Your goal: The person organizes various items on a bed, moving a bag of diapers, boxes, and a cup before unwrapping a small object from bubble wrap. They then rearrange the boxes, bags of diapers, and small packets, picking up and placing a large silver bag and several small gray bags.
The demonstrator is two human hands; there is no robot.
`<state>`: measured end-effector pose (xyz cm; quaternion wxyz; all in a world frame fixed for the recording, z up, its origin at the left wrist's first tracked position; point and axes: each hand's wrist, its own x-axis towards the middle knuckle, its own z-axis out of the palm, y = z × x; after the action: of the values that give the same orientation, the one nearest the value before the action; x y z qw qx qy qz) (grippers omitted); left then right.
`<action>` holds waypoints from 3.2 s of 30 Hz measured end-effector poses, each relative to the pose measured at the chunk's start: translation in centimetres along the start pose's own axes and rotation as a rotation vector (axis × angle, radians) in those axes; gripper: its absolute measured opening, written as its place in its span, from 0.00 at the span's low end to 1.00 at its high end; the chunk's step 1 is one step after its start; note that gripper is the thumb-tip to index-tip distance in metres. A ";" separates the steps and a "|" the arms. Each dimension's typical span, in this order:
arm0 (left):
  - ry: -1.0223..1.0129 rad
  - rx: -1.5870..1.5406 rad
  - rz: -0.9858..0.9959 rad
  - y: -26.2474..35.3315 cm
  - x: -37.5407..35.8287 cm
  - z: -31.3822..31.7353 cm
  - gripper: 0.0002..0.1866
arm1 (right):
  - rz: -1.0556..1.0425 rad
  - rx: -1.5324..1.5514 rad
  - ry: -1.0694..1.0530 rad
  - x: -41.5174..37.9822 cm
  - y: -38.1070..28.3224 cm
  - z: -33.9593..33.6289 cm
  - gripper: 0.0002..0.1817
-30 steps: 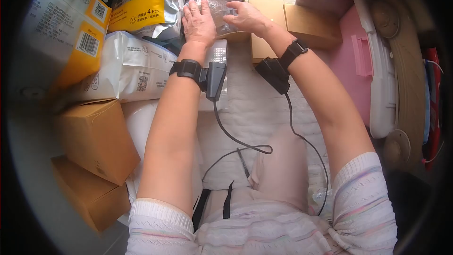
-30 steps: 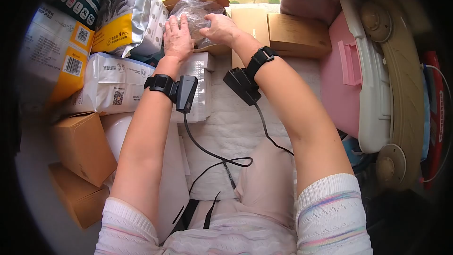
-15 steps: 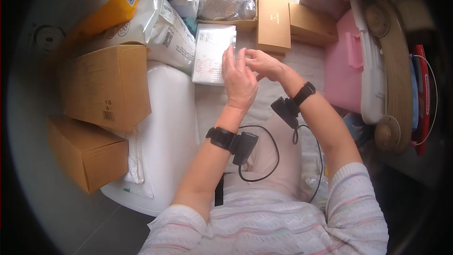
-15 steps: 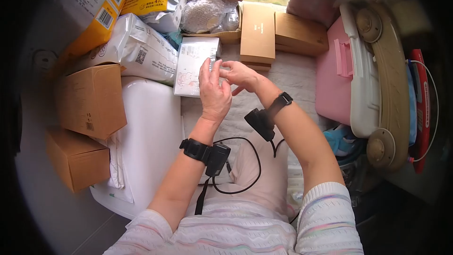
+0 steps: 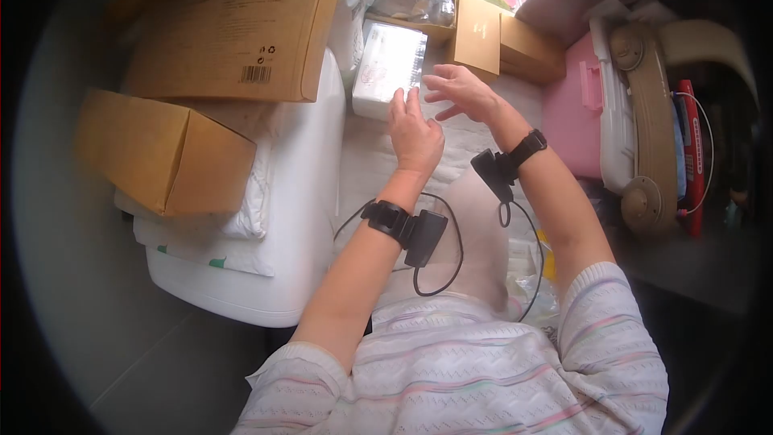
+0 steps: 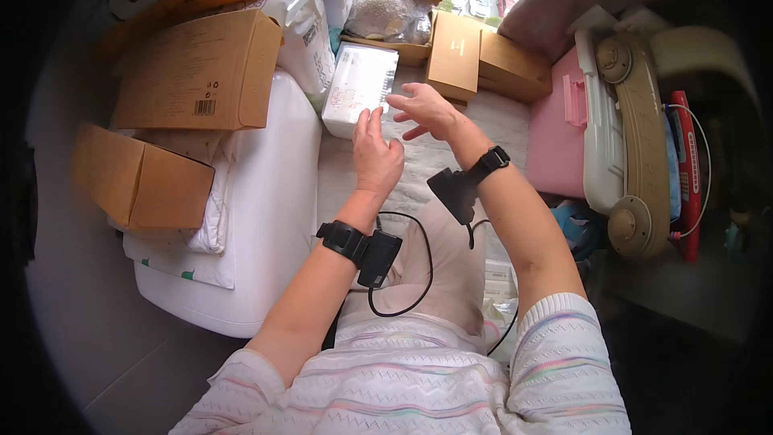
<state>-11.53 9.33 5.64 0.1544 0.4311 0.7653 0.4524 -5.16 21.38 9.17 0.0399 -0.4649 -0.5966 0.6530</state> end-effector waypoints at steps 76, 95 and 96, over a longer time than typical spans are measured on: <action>-2.676 0.443 0.457 -0.1 -14.7 13.1 0.15 | 0.180 -0.717 1.164 -39.1 29.8 10.5 0.34; -1.874 0.367 0.891 -8.5 -30.0 2.9 0.15 | 0.133 -0.766 1.186 -38.7 30.7 10.8 0.34; -1.793 0.246 0.617 -8.3 -29.5 2.3 0.08 | 0.131 -0.761 1.198 -38.7 30.7 10.9 0.34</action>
<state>2.72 -14.81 -7.02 0.5106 0.8133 0.2569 -0.1089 24.99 -18.91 4.15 0.1565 -0.7603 -0.6296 0.0327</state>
